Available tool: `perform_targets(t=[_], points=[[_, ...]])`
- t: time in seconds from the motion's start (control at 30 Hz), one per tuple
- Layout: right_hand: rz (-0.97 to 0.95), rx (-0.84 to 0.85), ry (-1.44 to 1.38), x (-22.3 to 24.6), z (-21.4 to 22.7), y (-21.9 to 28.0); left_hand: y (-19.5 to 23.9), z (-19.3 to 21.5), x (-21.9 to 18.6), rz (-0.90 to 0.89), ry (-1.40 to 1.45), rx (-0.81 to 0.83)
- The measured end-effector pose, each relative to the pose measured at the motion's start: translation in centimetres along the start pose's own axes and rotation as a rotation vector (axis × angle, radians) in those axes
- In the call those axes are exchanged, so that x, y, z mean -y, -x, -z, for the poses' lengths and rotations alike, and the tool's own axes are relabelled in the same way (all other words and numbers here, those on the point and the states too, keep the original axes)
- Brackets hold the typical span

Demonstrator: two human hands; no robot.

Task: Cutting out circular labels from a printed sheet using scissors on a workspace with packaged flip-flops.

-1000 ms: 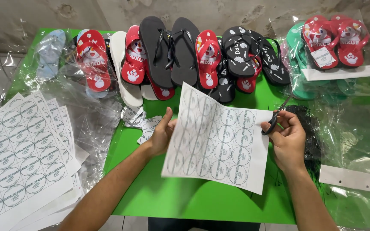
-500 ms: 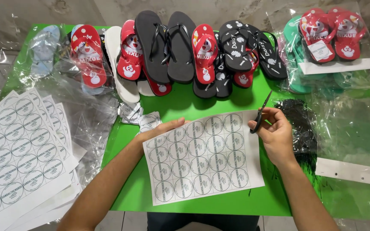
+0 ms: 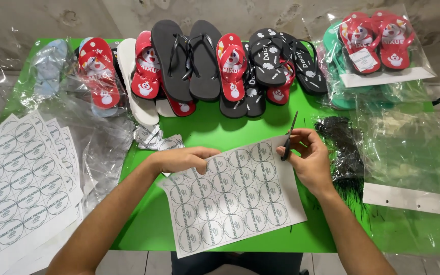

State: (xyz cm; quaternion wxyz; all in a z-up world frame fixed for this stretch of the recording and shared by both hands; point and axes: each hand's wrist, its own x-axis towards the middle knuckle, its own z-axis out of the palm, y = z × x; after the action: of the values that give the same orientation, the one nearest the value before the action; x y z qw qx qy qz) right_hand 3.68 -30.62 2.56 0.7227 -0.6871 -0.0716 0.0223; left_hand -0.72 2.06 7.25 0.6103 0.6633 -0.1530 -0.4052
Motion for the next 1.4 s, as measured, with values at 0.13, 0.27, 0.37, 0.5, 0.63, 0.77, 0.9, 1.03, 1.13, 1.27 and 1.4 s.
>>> perform_targets(t=[0.13,0.27,0.37,0.5,0.63,0.77,0.9,1.03,1.13,1.27,1.4], points=[[-0.005,-0.006,0.013,0.9,-0.1,0.4,-0.9,1.7,3.0,0.037,-0.073,-0.035],[0.004,0.026,0.020,1.0,0.0,0.6,-0.9,-0.3,-1.0,0.132,-0.279,-0.127],[0.008,0.048,0.010,0.9,0.0,0.8,-2.3,-1.3,-1.6,0.131,-0.439,-0.206],[0.017,0.102,-0.015,0.2,0.0,0.7,-5.8,-1.6,-0.7,0.078,-0.617,-0.326],[0.005,0.111,-0.027,0.3,-0.3,0.9,-7.6,-4.0,-1.4,-0.075,-0.616,-0.371],[0.001,0.100,-0.010,0.2,0.0,0.5,-8.5,-5.3,-0.5,-0.124,-0.741,-0.447],[0.042,-0.007,-0.040,0.6,0.5,-0.2,-10.3,-4.0,3.7,-0.183,-0.972,-0.501],[0.088,-0.162,-0.003,1.4,0.9,-0.4,-10.2,-3.6,5.0,-0.241,-1.017,-0.626],[0.065,-0.187,-0.020,2.8,1.0,-0.4,-10.3,-2.9,5.7,-0.262,-1.045,-0.707],[0.029,-0.175,0.019,4.6,1.0,0.1,-10.2,-2.2,6.5,-0.267,-1.075,-0.791],[0.039,-0.084,0.044,5.1,1.6,1.0,-10.0,-2.0,6.9,-0.304,-1.058,-0.790]])
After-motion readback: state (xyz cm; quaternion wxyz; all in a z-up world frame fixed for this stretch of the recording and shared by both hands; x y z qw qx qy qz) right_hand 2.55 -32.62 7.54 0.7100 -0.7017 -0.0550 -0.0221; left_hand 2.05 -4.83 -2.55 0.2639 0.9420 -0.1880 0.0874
